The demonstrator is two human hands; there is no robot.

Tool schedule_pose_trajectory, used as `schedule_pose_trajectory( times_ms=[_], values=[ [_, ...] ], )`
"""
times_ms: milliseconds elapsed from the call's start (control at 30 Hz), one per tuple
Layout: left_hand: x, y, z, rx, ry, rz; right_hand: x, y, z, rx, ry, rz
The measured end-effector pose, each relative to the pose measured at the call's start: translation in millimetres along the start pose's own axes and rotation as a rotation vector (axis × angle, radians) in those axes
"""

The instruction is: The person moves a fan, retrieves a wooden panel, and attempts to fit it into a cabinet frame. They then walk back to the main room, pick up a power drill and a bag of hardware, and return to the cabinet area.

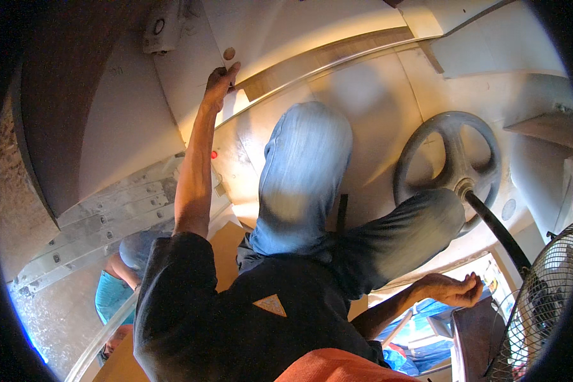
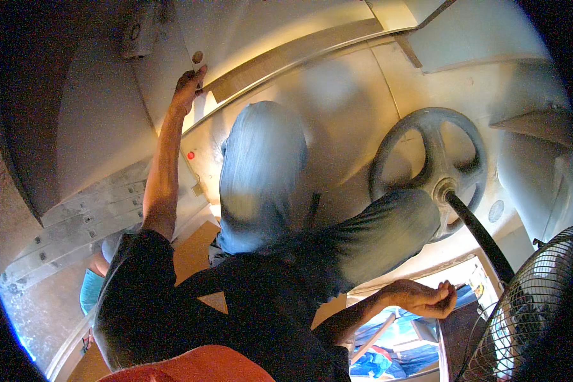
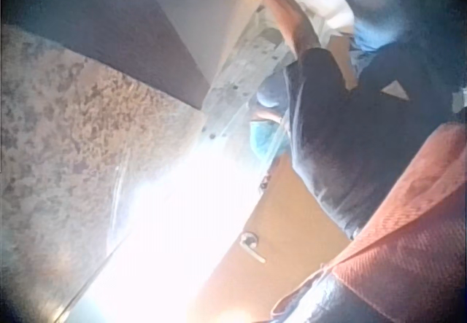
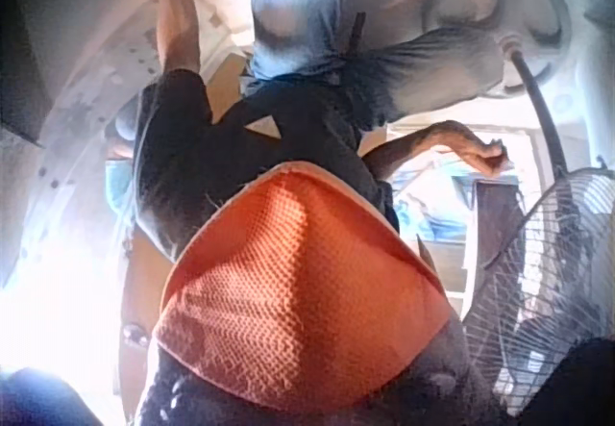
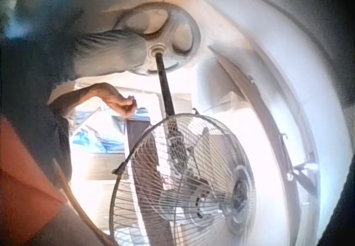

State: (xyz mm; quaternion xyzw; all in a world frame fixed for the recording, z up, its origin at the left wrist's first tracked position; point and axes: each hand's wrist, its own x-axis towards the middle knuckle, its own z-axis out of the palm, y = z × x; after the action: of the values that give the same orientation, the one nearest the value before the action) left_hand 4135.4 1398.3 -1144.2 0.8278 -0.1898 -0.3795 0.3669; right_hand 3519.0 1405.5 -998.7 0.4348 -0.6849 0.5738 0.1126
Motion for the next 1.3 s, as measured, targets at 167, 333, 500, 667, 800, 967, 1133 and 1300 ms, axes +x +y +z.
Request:
schedule_pose_trajectory(
  times_ms=[167, 333, 500, 667, 800, 967, 1133, 1300],
  values=[
    [-33, -5, 10, -0.005, 0.037, 0.002, -22, -23, 23, 0.134, -0.227, 0.103],
    [-81, -20, 36, -0.202, 0.011, 0.019, -37, -52, 70, 0.153, -0.593, 0.013],
    [-123, -53, 64, -0.334, -0.02, -0.003, -75, -66, 146, 0.412, -1.16, 0.05],
    [-141, -98, 74, -0.672, -0.251, -0.026, -134, -67, 211, 0.477, -1.446, 0.45],
    [-160, -110, 71, -0.753, -0.304, 0.058, -174, -64, 249, 0.506, -1.33, 0.825],
    [-186, -105, 61, -0.766, -0.404, 0.151, -172, -59, 263, 0.317, -1.087, 0.159],
    [-192, -103, 65, -0.757, -0.464, 0.238, -134, -98, 313, 0.035, -1.022, -0.599],
    [-195, -106, 56, -0.604, -0.197, 0.314, -147, -152, 358, -0.159, -1.235, -0.864]
  ],
)
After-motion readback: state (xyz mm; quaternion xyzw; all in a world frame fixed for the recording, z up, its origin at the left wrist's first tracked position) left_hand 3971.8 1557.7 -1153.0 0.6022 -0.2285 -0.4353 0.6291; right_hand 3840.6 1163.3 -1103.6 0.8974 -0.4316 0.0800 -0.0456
